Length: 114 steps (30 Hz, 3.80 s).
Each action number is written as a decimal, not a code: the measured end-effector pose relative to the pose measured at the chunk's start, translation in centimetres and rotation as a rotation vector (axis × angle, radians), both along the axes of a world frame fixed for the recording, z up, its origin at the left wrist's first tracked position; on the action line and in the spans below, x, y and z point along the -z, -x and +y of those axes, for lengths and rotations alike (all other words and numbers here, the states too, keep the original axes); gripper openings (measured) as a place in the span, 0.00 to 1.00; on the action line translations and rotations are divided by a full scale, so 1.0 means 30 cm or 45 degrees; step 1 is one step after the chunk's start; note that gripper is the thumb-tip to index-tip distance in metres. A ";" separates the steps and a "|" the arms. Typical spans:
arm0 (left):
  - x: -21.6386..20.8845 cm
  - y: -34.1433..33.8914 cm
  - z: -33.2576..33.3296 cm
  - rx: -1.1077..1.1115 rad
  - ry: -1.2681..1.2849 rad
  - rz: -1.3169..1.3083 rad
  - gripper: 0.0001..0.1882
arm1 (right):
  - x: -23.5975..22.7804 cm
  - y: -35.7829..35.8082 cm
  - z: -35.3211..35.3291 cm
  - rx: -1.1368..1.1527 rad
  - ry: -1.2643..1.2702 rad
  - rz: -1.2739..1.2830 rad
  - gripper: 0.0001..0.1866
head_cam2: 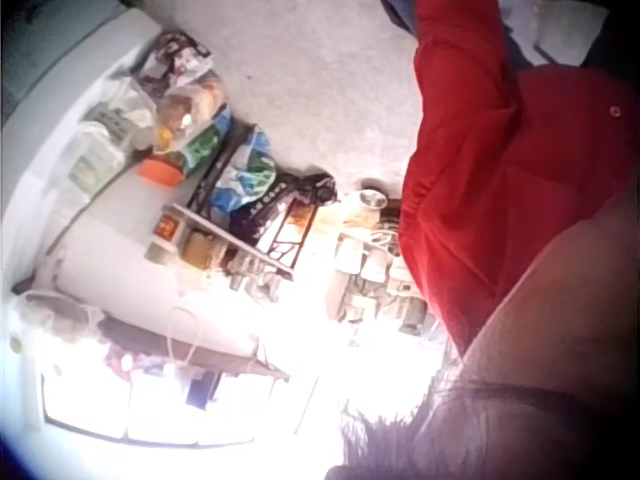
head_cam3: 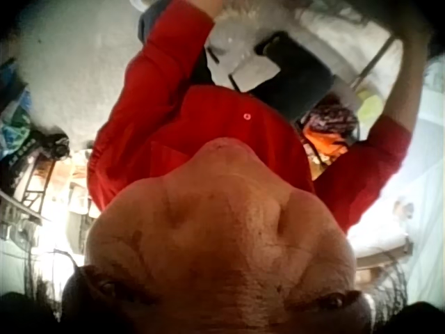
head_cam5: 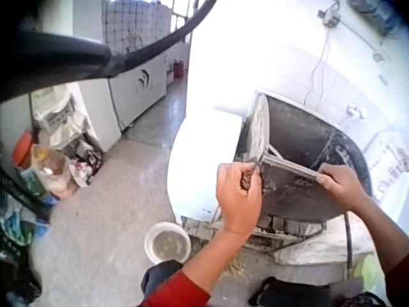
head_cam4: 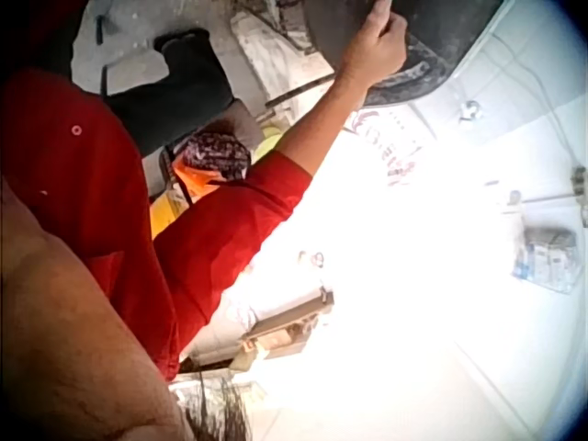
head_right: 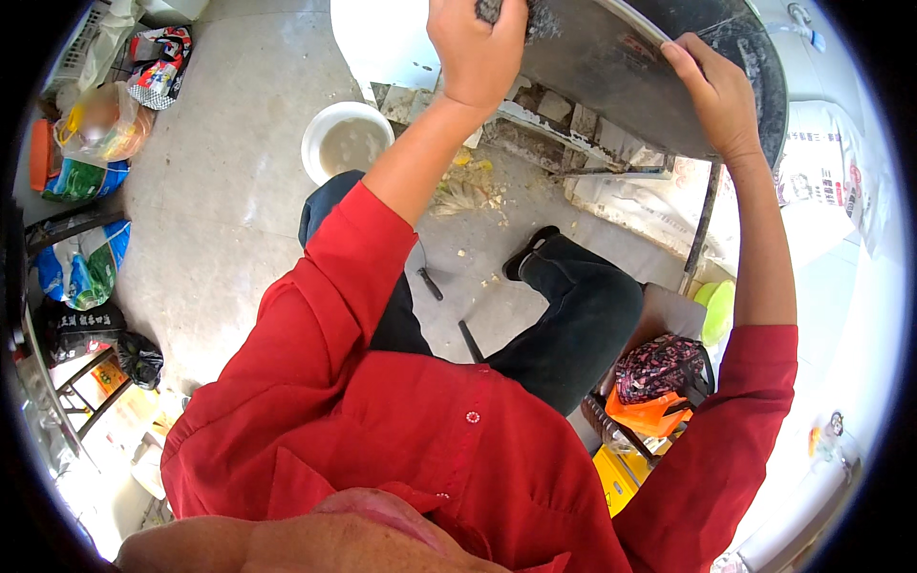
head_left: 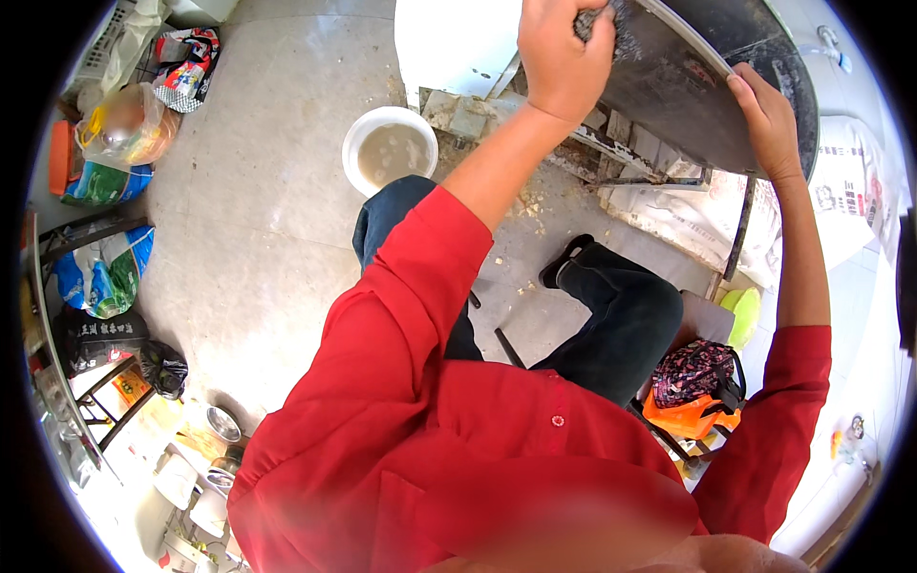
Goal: The person cleans a dough mixer by scrubbing the interior and exterior surfaces with a scouring pad and frequently dipping it into a bucket of water.
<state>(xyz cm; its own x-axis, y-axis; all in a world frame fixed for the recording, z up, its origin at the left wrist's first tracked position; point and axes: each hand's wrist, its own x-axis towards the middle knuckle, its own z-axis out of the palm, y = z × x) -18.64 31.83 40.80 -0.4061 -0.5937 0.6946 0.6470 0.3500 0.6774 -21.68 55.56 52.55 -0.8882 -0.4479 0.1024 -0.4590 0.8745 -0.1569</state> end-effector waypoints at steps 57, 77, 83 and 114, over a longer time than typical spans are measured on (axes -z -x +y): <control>0.382 -0.024 0.080 -0.134 -0.143 -0.672 0.08 | 0.003 0.004 0.002 0.018 -0.035 0.061 0.25; 0.388 -0.001 0.154 0.061 -0.800 -0.781 0.09 | 0.000 0.008 0.000 0.021 -0.039 0.061 0.25; 0.603 0.025 0.150 0.440 -1.281 -1.206 0.11 | 0.010 0.010 -0.001 0.021 -0.035 0.060 0.24; 0.434 0.047 0.214 0.264 -1.547 -0.870 0.18 | 0.007 0.017 0.007 0.014 -0.013 0.036 0.23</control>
<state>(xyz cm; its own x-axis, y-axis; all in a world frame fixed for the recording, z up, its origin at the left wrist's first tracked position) -20.05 38.24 27.79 -0.6031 -0.5608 -0.5673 0.0396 -0.7314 0.6808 -22.19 55.77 52.35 -0.8899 -0.4393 0.1232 -0.4536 0.8809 -0.1349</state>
